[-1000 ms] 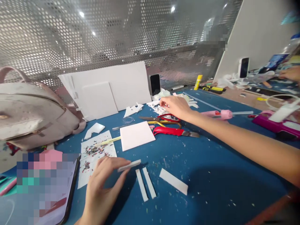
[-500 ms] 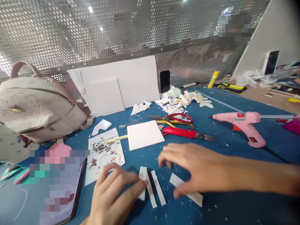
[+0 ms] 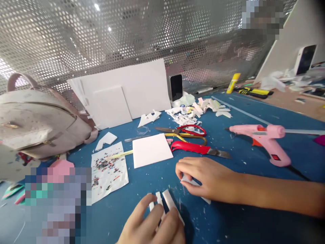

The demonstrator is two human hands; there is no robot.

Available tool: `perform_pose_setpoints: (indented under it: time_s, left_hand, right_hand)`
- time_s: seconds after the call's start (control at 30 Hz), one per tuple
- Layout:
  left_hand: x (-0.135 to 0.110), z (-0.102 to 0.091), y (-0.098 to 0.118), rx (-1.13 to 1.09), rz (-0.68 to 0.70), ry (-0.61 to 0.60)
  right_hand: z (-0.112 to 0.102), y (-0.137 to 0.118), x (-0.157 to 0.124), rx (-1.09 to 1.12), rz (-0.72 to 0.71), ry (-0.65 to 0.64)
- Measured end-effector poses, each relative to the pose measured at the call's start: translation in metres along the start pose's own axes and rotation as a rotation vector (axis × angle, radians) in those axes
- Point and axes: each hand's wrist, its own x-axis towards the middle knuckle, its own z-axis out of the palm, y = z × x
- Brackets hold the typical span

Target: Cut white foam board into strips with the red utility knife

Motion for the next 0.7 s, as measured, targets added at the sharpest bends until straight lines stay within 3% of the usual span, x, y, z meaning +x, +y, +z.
perform_pose_setpoints:
  time_s: [0.17,0.27,0.4,0.53,0.7]
  left_hand:
    - [0.021,-0.014,-0.023,-0.229,0.032,-0.221]
    - [0.011,-0.021,-0.035,-0.332,-0.153,-0.290]
    - [-0.013,-0.016,-0.038,-0.338,-0.355,-0.385]
    - [-0.025,-0.010,-0.031,-0.369,-0.440,-0.421]
    - [-0.020,-0.012,-0.032,-0.434,-0.487,-0.411]
  right_hand:
    - [-0.001,0.002,0.001,0.031,-0.037,0.094]
    - [0.001,-0.004,0.003,0.061,-0.084,0.142]
    - [0.014,-0.018,0.010,0.124,-0.215,0.103]
    - [0.036,-0.025,0.016,0.071,-0.360,0.085]
    - [0.041,-0.022,0.016,0.089,-0.271,0.099]
